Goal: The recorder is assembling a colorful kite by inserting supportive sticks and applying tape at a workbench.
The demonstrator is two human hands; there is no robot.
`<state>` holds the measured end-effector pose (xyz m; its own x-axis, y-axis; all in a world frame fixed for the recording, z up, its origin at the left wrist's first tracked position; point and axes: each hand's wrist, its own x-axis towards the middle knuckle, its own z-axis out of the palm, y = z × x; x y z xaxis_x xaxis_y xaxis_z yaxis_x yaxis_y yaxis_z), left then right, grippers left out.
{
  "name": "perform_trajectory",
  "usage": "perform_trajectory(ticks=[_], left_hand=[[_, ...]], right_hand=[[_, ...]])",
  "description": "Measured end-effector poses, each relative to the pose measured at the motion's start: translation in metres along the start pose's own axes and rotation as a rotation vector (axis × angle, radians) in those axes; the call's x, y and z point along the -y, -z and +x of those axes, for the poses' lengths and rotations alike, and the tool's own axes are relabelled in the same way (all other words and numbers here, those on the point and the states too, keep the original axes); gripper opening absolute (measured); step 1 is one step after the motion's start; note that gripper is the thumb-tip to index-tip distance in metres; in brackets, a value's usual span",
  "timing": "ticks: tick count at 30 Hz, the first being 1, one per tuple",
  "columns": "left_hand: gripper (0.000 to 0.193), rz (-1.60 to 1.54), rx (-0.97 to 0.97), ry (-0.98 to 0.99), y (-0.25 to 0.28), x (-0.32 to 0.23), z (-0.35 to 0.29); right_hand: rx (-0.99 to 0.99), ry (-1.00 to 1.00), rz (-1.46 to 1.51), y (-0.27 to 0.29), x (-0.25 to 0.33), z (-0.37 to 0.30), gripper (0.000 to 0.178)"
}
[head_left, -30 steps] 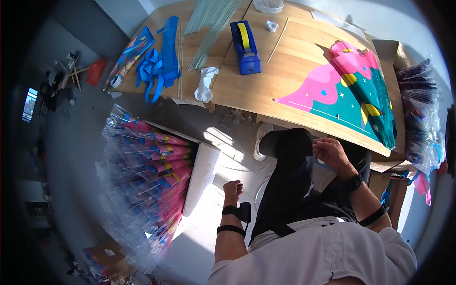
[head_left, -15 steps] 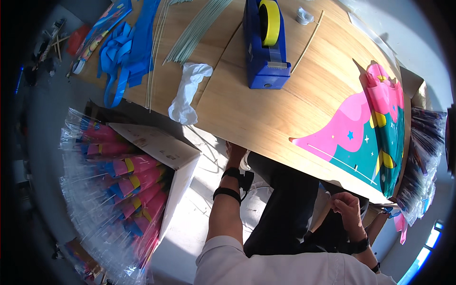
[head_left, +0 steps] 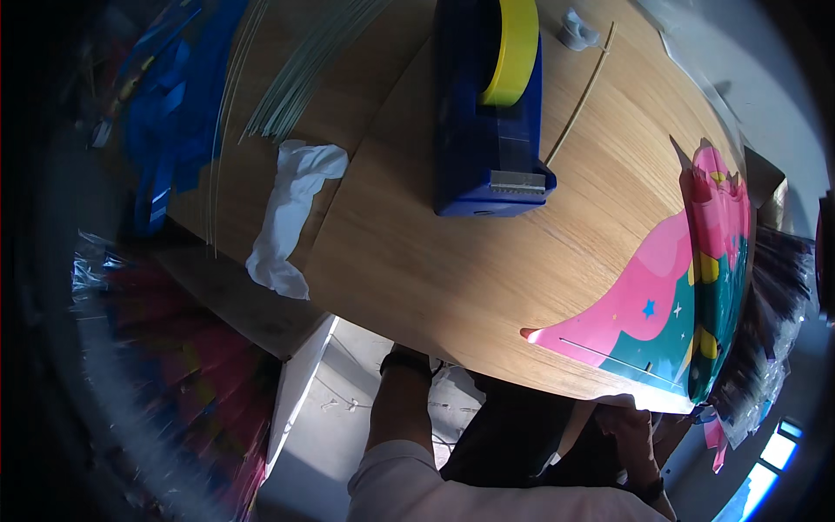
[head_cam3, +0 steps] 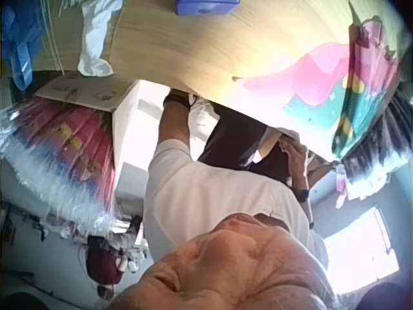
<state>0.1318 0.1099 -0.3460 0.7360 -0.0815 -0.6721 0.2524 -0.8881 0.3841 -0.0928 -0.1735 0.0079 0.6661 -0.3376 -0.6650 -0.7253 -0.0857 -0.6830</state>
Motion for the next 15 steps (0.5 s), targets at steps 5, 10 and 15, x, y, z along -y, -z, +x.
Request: perform_trajectory(ticks=[5, 10, 15], left_hand=[[0.017, -0.495, 0.283, 0.167, 0.049, 0.041, -0.13], [0.018, -1.075, 0.369, 0.147, 0.082, 0.098, -0.31], [0.032, -1.367, 0.379, -0.166, 0.094, 0.106, -0.433]], right_hand=[[0.088, 0.04, -0.104, -0.012, 0.027, -0.023, 0.018], [0.389, 0.323, -0.138, -0.048, 0.036, -0.034, 0.017], [0.685, 0.319, -0.15, -0.109, 0.052, -0.053, 0.024]])
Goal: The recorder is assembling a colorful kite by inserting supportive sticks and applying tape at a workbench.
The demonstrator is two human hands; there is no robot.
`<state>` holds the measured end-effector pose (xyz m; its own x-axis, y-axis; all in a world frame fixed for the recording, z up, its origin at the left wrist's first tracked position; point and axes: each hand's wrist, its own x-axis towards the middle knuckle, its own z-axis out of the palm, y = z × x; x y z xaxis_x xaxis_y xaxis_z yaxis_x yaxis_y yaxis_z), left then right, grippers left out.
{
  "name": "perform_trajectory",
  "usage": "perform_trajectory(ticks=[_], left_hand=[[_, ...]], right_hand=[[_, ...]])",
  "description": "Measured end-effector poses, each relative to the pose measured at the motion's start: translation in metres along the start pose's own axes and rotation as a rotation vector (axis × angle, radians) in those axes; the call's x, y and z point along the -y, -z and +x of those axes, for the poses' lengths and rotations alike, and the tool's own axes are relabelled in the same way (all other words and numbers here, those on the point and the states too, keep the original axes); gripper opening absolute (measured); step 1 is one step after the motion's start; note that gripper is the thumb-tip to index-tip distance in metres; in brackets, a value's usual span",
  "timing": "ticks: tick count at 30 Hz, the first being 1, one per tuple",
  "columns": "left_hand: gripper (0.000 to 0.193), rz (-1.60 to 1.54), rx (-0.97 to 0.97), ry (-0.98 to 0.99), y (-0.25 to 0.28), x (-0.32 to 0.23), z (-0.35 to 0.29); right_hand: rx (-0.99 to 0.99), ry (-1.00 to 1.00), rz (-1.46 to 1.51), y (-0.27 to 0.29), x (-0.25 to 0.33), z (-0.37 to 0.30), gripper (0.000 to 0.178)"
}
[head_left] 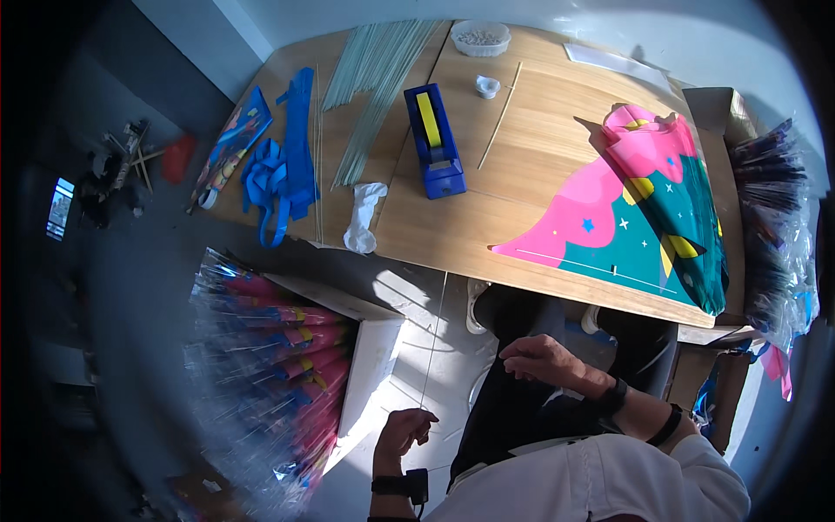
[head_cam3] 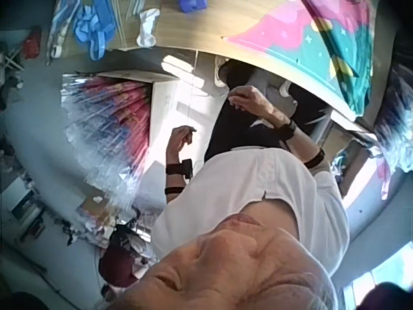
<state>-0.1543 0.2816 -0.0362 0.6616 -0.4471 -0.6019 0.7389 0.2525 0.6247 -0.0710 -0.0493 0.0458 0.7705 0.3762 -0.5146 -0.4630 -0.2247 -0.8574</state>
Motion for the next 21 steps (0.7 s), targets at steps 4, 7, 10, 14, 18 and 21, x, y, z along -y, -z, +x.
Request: perform_trajectory(ticks=[4, 7, 10, 14, 18, 21], left_hand=[[0.035, -0.004, 0.044, -0.07, -0.049, -0.011, -0.013], [0.034, 0.043, 0.081, 0.024, -0.075, -0.021, -0.012], [0.031, 0.134, 0.062, 0.103, -0.09, -0.023, -0.017], [0.034, 0.049, 0.108, 0.049, -0.071, -0.008, -0.041], [0.036, 0.006, 0.181, 0.016, -0.055, 0.008, -0.052], [0.036, 0.031, 0.243, 0.029, -0.07, -0.007, -0.043]], right_hand=[[0.031, 0.072, 0.209, -0.048, -0.001, 0.019, 0.026], [-0.001, 0.02, 0.465, -0.063, -0.001, 0.022, 0.024], [-0.017, -0.094, 0.635, -0.067, -0.014, 0.028, 0.021], [0.055, -0.212, 0.513, -0.062, -0.011, 0.02, 0.021], [0.212, -0.151, 0.268, -0.058, 0.007, 0.007, 0.024], [0.203, -0.019, 0.327, -0.058, 0.014, 0.009, 0.021]])
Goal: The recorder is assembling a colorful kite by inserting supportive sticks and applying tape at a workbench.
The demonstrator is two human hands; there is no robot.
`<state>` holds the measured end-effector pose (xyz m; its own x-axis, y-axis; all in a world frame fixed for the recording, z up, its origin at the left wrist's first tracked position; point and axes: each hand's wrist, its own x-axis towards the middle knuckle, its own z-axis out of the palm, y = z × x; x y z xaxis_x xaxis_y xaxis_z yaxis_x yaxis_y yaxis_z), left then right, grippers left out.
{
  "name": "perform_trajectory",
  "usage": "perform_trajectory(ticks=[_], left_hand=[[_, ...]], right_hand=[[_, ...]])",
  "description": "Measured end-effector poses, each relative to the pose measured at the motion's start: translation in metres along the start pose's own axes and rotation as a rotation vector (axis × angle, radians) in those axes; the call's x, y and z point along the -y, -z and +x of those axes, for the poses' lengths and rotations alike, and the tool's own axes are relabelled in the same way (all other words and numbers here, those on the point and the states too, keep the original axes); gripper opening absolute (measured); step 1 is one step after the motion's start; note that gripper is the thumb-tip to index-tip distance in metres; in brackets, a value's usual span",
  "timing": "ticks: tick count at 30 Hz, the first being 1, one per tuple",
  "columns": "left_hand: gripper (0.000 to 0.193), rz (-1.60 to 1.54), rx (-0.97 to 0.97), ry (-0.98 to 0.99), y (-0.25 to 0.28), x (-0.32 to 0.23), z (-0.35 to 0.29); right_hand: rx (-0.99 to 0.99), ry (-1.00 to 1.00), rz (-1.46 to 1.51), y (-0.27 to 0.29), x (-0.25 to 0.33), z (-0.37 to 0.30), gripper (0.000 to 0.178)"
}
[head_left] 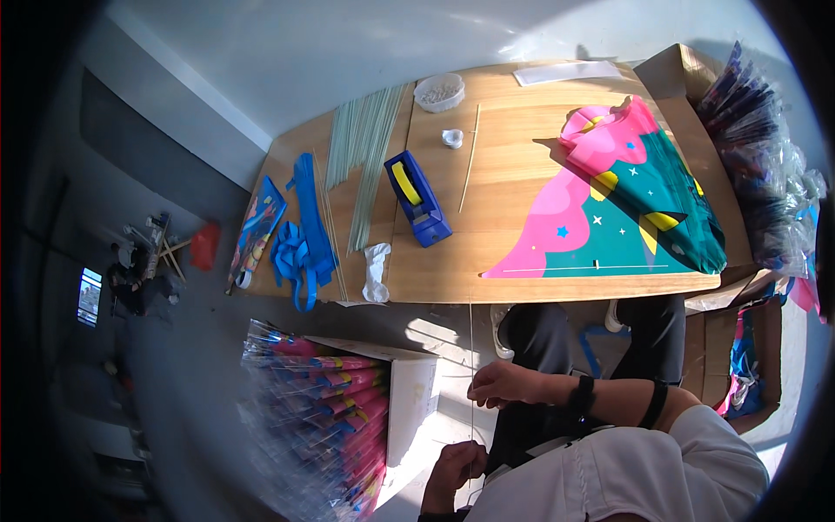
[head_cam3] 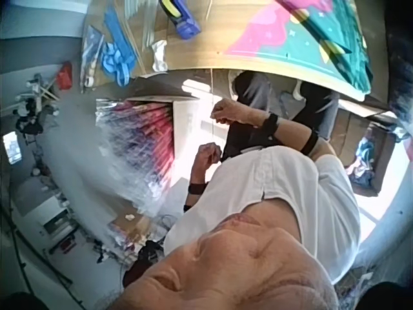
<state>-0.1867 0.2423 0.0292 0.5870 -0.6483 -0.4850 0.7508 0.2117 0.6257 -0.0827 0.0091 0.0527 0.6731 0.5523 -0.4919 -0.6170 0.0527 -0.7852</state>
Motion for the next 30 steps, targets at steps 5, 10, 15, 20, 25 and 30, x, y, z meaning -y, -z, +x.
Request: perform_trajectory(ticks=[5, 10, 15, 20, 25, 30], left_hand=[[0.033, -0.008, -0.104, -0.067, -0.024, -0.033, 0.051], [0.033, 0.149, -0.087, -0.126, -0.032, -0.059, 0.102], [0.035, 0.599, -0.593, -0.446, -0.015, -0.122, 0.144], [0.044, 0.658, -0.697, -0.618, 0.003, -0.221, 0.199], [0.047, 0.722, -0.709, -0.594, 0.012, -0.297, 0.254], [0.032, 0.788, -0.703, -0.45, 0.002, -0.319, 0.285]], right_hand=[[-0.186, 0.191, 0.214, 0.007, 0.015, 0.014, 0.012], [-0.275, 0.336, 0.175, 0.036, 0.033, 0.037, 0.009], [-0.297, 0.345, 0.082, 0.051, 0.039, 0.049, 0.01], [-0.317, 0.311, 0.087, 0.056, 0.041, 0.054, 0.011], [-0.288, 0.313, 0.077, 0.049, 0.044, 0.046, 0.013], [-0.307, 0.284, 0.061, 0.054, 0.04, 0.044, 0.013]])
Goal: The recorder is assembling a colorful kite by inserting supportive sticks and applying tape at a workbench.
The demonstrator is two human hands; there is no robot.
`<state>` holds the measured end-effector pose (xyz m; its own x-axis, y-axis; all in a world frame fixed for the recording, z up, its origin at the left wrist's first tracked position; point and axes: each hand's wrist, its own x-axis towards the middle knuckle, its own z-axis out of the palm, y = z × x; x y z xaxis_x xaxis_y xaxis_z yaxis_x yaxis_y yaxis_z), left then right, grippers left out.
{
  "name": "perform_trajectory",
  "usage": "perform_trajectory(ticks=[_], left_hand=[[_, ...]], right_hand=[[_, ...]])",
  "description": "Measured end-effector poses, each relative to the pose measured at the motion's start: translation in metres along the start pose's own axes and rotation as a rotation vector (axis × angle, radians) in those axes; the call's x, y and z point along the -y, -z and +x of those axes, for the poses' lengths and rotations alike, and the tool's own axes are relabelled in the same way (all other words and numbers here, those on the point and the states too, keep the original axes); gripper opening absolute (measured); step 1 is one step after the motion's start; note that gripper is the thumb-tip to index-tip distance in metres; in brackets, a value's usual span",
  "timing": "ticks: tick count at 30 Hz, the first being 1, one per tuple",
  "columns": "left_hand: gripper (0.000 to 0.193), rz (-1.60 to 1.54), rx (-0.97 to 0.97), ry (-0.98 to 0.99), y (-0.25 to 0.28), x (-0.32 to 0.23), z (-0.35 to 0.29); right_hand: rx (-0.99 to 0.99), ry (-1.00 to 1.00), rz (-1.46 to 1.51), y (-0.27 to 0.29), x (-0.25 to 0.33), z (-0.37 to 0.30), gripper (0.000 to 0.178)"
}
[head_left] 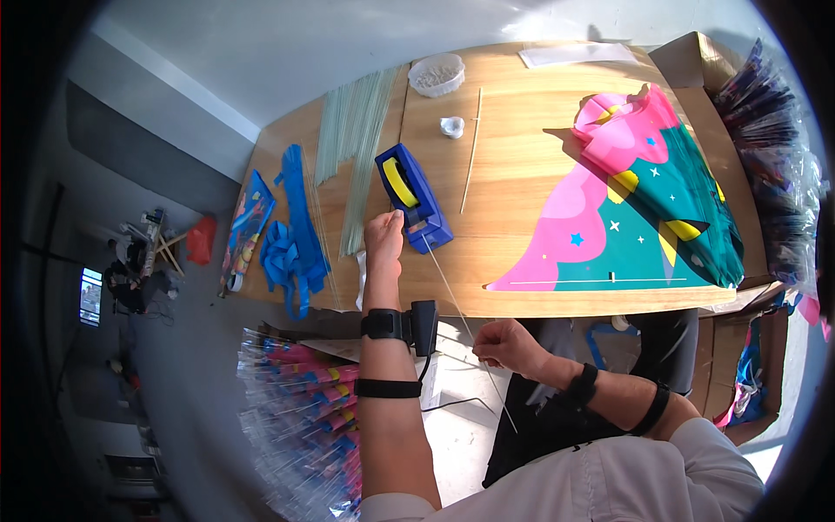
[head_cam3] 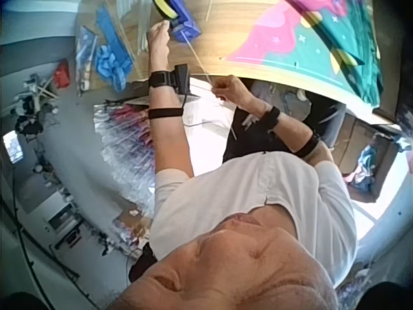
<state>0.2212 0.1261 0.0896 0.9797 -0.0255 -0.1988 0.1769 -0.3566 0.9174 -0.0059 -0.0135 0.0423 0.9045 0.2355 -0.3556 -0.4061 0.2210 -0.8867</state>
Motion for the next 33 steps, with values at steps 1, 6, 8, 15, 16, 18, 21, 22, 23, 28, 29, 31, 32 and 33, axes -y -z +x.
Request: perform_trajectory(ticks=[1, 6, 8, 15, 16, 18, 21, 22, 23, 28, 29, 31, 32, 33], left_hand=[[0.028, -0.018, 0.009, 0.019, -0.01, -0.013, -0.008], [0.018, -0.013, 0.002, 0.091, -0.014, -0.009, 0.006], [0.016, -0.014, -0.043, 0.218, -0.013, -0.011, 0.012], [0.012, -0.08, -0.12, 0.13, -0.015, -0.012, 0.022], [0.012, -0.019, -0.17, 0.03, -0.022, -0.013, 0.018], [0.008, -0.025, -0.244, -0.053, -0.032, -0.014, 0.007], [0.007, 0.097, -0.282, -0.13, -0.031, -0.015, -0.003], [0.008, -0.022, -0.257, -0.027, -0.028, -0.017, -0.005], [0.008, -0.177, -0.181, 0.025, -0.02, -0.014, -0.013], [0.01, -0.417, 0.044, 0.141, 0.0, 0.003, -0.109], [0.01, -0.441, 0.064, 0.147, 0.001, 0.014, -0.141], [0.01, -0.5, 0.144, 0.198, -0.002, 0.041, -0.207], [0.007, -0.522, 0.178, 0.259, -0.003, 0.053, -0.241], [0.008, -0.511, 0.121, 0.303, -0.006, 0.06, -0.273]], right_hand=[[-0.015, 0.0, -0.008, 0.003, 0.0, 0.002, 0.013], [0.015, 0.024, 0.024, 0.007, -0.006, 0.008, 0.012], [0.015, 0.027, 0.019, 0.006, -0.004, 0.007, 0.011], [-0.032, 0.001, 0.056, 0.004, -0.006, 0.008, 0.01], [-0.036, 0.003, 0.052, 0.005, -0.006, 0.009, 0.01], [-0.041, -0.003, 0.068, 0.005, -0.008, 0.01, 0.01], [-0.054, -0.006, 0.081, 0.002, -0.004, 0.01, 0.01], [-0.063, -0.015, 0.093, 0.001, -0.003, 0.009, 0.011], [-0.052, -0.006, 0.104, 0.001, -0.005, 0.01, 0.011], [-0.053, 0.006, 0.139, 0.0, -0.013, 0.015, 0.012], [-0.05, 0.012, 0.145, -0.002, -0.014, 0.015, 0.011], [-0.065, 0.01, 0.179, 0.003, -0.015, 0.011, 0.009], [-0.058, 0.011, 0.16, 0.008, -0.013, 0.009, 0.007], [-0.057, 0.011, 0.164, 0.009, -0.013, 0.01, 0.007]])
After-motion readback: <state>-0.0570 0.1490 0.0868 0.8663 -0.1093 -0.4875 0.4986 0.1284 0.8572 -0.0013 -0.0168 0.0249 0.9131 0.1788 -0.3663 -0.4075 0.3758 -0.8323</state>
